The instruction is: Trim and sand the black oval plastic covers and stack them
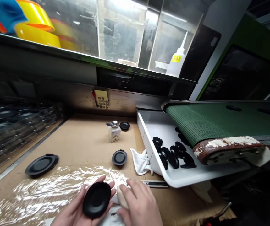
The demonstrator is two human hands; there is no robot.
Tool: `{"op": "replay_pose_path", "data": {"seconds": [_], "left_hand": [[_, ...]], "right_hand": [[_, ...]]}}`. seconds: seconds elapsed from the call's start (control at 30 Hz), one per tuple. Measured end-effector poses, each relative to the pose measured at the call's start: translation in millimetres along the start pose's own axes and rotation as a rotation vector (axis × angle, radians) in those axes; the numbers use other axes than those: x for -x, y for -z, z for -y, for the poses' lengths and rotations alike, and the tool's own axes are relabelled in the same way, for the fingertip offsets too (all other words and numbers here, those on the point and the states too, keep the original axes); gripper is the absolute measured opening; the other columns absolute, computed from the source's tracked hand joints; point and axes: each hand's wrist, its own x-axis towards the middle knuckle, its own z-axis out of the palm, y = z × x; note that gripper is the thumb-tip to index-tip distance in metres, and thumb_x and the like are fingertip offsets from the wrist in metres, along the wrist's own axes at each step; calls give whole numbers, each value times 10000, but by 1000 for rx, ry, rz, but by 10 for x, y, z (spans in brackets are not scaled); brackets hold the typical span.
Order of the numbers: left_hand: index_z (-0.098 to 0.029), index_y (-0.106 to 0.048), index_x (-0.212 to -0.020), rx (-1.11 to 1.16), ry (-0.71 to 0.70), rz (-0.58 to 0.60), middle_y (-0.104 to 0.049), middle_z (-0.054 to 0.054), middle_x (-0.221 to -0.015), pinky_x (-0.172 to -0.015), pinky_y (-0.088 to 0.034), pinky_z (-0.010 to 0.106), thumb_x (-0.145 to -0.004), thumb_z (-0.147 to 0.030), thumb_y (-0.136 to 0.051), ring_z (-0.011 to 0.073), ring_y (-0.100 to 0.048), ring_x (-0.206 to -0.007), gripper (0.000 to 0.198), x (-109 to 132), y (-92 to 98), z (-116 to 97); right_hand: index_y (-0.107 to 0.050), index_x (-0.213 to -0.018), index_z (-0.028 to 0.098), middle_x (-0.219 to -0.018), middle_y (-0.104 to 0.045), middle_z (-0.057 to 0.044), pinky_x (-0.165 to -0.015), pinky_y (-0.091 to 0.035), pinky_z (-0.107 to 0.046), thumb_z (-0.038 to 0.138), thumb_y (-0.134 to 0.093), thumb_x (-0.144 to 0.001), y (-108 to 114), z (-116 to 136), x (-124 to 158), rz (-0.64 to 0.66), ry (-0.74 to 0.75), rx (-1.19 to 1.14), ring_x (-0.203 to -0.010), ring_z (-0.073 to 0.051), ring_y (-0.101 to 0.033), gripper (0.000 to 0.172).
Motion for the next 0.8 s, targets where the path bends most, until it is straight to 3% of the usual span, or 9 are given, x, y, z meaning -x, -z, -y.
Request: {"op": "replay_pose_path", "data": {"seconds": [0.1,0.2,0.3,0.43,0.67,0.8], "left_hand": [[-94,-629,-1047,4,-33,3,-682,214,-1037,-949,-384,512,-767,-176,-581,331,-580,-1039,296,-8,34,-23],[-112,-637,-1051,16,-60,51,-690,204,-1024,-965,-354,519,-795,-151,-514,323,-576,-1046,287,-31,44,2],[-146,-664,-1006,5,-45,86,-679,189,-1060,-976,-319,542,-798,-166,-510,328,-558,-1073,259,-59,60,43],[-160,-686,-917,103,43,112,-687,156,-1057,-1012,-277,494,-826,-296,-481,293,-561,-1079,262,-95,102,80],[-184,-684,-881,183,76,125,-707,109,-988,-970,-354,381,-850,-338,-419,236,-586,-1027,308,-100,122,73],[-191,-679,-880,178,62,105,-708,99,-987,-943,-387,373,-851,-337,-421,225,-593,-1017,297,-103,115,80]], "right_hand": [[-582,-1056,252,-1027,-634,-19,-752,-522,-274,245,-651,-680,-17,-37,85,128,-78,-37,-874,-188,-612,382],[-582,-1039,246,-999,-631,-18,-758,-521,-269,203,-585,-708,5,-64,70,169,-100,-126,-870,-176,-610,334],[-553,-1081,207,-1002,-620,-51,-777,-514,-268,203,-440,-806,28,-130,28,104,-195,-222,-909,-171,-603,297],[-510,-1142,208,-1019,-623,-50,-752,-514,-230,201,-331,-870,-16,-100,24,-81,-290,-272,-923,-156,-612,325],[-595,-1023,246,-796,-634,-27,-557,-495,-211,175,-498,-812,-266,357,45,-159,22,-162,-640,-125,-602,243],[-600,-1024,223,-752,-619,-27,-546,-486,-216,133,-500,-793,-202,219,58,-157,69,-130,-629,-124,-586,266]]}}
